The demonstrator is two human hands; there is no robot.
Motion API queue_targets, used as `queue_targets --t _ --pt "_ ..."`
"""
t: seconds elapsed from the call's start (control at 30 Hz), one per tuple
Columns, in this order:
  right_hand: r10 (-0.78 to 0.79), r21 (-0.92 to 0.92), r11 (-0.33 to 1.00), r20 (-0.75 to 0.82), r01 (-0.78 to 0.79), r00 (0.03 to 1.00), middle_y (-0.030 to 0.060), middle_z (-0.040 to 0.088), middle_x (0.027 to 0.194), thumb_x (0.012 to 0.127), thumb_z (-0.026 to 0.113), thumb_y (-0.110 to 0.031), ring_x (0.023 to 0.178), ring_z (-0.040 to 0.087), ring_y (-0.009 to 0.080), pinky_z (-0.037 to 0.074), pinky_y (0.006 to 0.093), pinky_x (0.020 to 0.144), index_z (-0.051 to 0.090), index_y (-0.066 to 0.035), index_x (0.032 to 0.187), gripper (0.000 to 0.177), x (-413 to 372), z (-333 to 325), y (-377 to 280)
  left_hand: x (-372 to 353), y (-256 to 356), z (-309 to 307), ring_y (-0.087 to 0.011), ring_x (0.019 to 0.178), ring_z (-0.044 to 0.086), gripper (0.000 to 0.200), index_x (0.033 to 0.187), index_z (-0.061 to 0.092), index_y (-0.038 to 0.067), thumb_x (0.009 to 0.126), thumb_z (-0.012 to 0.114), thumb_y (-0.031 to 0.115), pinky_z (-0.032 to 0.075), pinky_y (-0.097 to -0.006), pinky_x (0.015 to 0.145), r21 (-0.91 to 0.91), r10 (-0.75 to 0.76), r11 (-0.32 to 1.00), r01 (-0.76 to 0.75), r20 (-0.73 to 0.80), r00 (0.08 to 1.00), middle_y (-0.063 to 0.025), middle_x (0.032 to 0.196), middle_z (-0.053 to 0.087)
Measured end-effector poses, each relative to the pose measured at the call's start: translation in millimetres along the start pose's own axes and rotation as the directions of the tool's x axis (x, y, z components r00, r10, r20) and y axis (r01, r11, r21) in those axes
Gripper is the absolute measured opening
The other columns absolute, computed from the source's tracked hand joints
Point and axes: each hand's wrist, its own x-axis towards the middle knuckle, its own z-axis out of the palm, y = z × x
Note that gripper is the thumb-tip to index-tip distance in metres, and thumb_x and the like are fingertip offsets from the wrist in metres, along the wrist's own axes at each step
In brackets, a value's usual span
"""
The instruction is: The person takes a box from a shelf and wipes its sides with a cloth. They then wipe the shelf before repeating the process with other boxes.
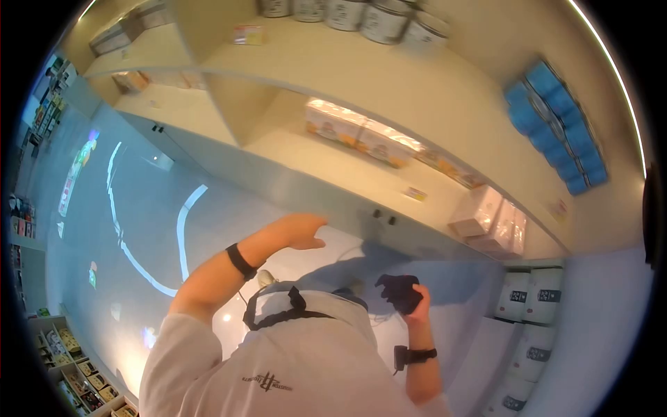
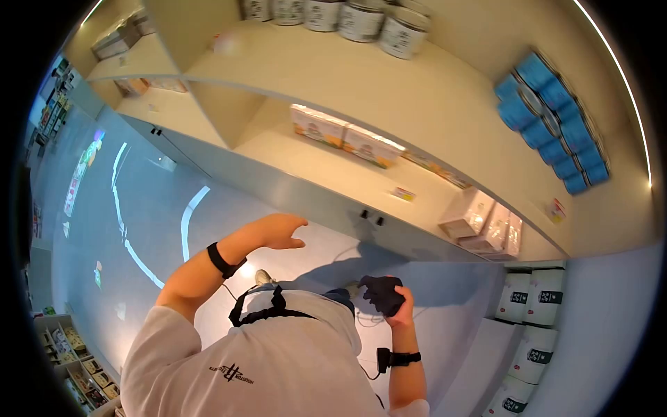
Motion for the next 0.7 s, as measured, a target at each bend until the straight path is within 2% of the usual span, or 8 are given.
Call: queue_targets --t 0.03,0.17,0.33,0.47,0.53,0.6,0.63,0.7 --pt "0.068 0.089 0.994 -0.008 -0.067 0.998 0.0175 0.068 0.116 0.082 0.062 -0.024 0.106 0.067 0.0337 0.056 0.0435 0.091 0.062 -0.001 0.121 0.046 10.7 11.0 14.8 -20.9 -25.9 -6.6 -0.0399 0.124 0.056 0.068 0.141 0.052 0.003 0.086 0.071 0.038 0.045 -0.0465 0.105 -0.001 0.0 1.0 0.0 -0.002 1.0 -0.0235 0.133 0.06" --pt "0.133 0.098 0.987 -0.051 -0.127 0.99 0.0159 0.069 0.114 0.081 0.064 -0.025 0.105 0.067 0.0327 0.056 0.0421 0.091 0.064 -0.002 0.118 0.043 45.9 87.5 57.3 -100.3 -109.2 -39.2 -0.0397 0.119 0.059 0.066 0.139 0.052 0.002 0.086 0.071 0.037 0.048 -0.0455 0.102 -0.025 -0.122 0.992 0.121 -0.06 0.991 -0.0233 0.13 0.062" --pt "0.115 0.011 0.993 -0.017 -0.115 0.993 0.0139 0.068 0.111 0.086 0.06 -0.027 0.096 0.068 0.0296 0.058 0.0415 0.079 0.06 -0.004 0.123 0.044 51.9 156.2 69.2 -129.4 -150.6 -91.8 -0.0391 0.122 0.058 0.066 0.139 0.052 0.003 0.085 0.074 0.033 0.048 -0.045 0.102 0.027 -0.16 0.986 0.162 -0.068 0.985 -0.0227 0.131 0.061" --pt "0.02 -0.02 1.0 -0.075 -0.021 0.997 0.0158 0.067 0.11 0.087 0.059 -0.029 0.095 0.068 0.0312 0.058 0.0428 0.078 0.058 -0.004 0.123 0.045 48.9 164.1 67.1 -87.2 -163.7 -122.6 -0.0379 0.122 0.058 0.071 0.142 0.048 0.002 0.082 0.076 0.03 0.048 -0.0444 0.1 0.185 -0.004 0.982 0.043 -0.206 0.979 -0.023 0.129 0.062" --pt "0.012 -0.023 1.0 -0.076 -0.014 0.997 0.0189 0.067 0.112 0.087 0.057 -0.031 0.094 0.068 0.0341 0.058 0.0432 0.077 0.058 -0.001 0.123 0.047 52.0 159.9 65.7 -44.4 -159.2 -149.7 -0.038 0.12 0.06 0.073 0.142 0.047 0.001 0.082 0.076 0.029 0.05 -0.0434 0.098 0.08 -0.002 0.997 0.021 -0.224 0.975 -0.0228 0.126 0.064" --pt "-0.004 -0.025 1.0 -0.06 0.003 0.998 0.022 0.068 0.114 0.087 0.056 -0.033 0.093 0.068 0.037 0.057 0.0435 0.075 0.058 0.001 0.123 0.05 61.3 161.9 57.0 2.0 -152.9 -173.4 -0.0382 0.115 0.062 0.063 0.134 0.054 -0.002 0.083 0.074 0.028 0.051 -0.0417 0.095 0.043 -0.097 0.992 0.115 -0.297 0.95 -0.0223 0.122 0.066" --pt "-0.022 -0.02 1.0 -0.059 0.02 0.998 0.0229 0.068 0.115 0.088 0.054 -0.034 0.093 0.068 0.0368 0.057 0.0426 0.076 0.059 0.003 0.124 0.052 68.4 170.2 55.5 31.5 -160.8 -185.6 -0.0382 0.115 0.062 0.063 0.134 0.054 -0.002 0.083 0.074 0.028 0.051 -0.0417 0.095 0.053 -0.087 0.993 0.107 -0.296 0.951 -0.0223 0.122 0.066" --pt "-0.037 -0.015 0.999 -0.052 0.036 0.998 0.0239 0.068 0.116 0.089 0.052 -0.034 0.093 0.068 0.0366 0.057 0.0416 0.077 0.059 0.005 0.124 0.053 92.8 177.1 50.8 85.7 -180.5 -201.6 -0.0399 0.111 0.062 0.048 0.124 0.062 -0.001 0.084 0.07 0.023 0.051 -0.0442 0.094 0.175 -0.033 0.976 0.129 -0.466 0.884 -0.021 0.118 0.067"
